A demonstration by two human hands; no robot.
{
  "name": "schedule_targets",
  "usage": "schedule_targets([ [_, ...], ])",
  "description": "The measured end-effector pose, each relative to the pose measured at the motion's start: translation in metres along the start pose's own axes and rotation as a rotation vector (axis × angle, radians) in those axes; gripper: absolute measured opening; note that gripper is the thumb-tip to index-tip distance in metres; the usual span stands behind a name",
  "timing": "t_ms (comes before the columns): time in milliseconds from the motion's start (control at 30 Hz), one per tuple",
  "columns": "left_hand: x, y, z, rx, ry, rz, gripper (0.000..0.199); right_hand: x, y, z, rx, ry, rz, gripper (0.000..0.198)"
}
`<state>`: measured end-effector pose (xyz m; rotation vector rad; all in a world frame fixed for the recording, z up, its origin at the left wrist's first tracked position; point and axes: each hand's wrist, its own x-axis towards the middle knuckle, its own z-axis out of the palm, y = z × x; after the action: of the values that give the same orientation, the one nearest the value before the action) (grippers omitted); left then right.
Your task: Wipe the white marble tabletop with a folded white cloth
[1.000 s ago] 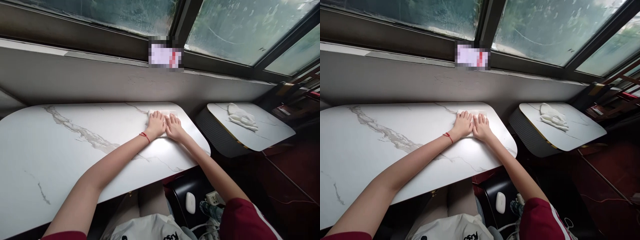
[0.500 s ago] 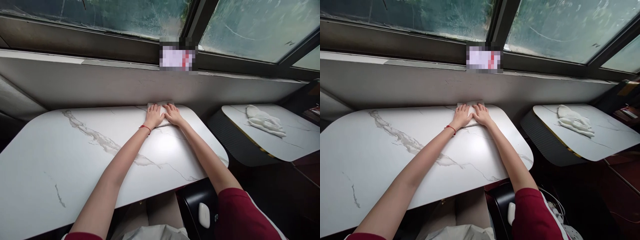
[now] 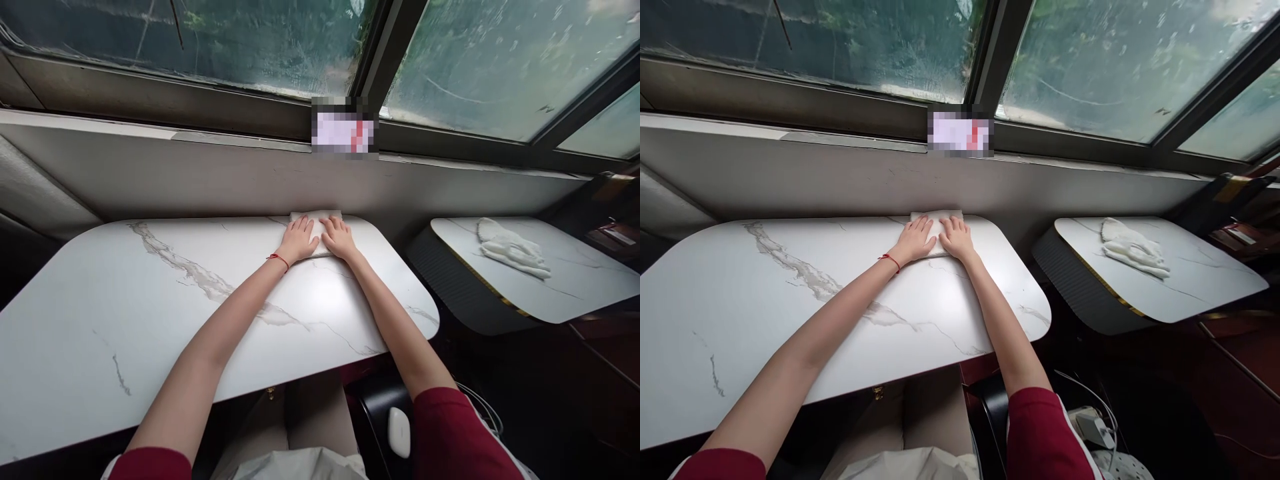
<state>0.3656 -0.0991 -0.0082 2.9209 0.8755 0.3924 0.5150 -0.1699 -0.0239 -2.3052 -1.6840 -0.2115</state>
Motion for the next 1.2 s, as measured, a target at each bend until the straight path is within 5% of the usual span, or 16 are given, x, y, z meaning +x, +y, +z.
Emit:
schedule_targets([
  [300,-0.078,-0.005,-0.015,0.014,-0.099,0.206,0.066,-0.083,-0.028,-0.011,-0.094,0.046,-0.097,0.056],
  [700,-0.201,0.036,-0.034,0.025,-0.031,0.292,0.061,-0.225,-0.092,-0.040,-0.025,0.130,-0.059,0.059],
  [967,-0.193,0.056,-0.039,0.157,-0.011,0.254,0.053,-0.223,-0.092,-0.042,-0.014,0.089,-0.121,0.062],
  [1200,-0.166,0.031,-0.038,0.168,-0.025,0.145,0.057,-0.172,-0.098,-0.031,-0.016,-0.001,-0.212,0.063],
])
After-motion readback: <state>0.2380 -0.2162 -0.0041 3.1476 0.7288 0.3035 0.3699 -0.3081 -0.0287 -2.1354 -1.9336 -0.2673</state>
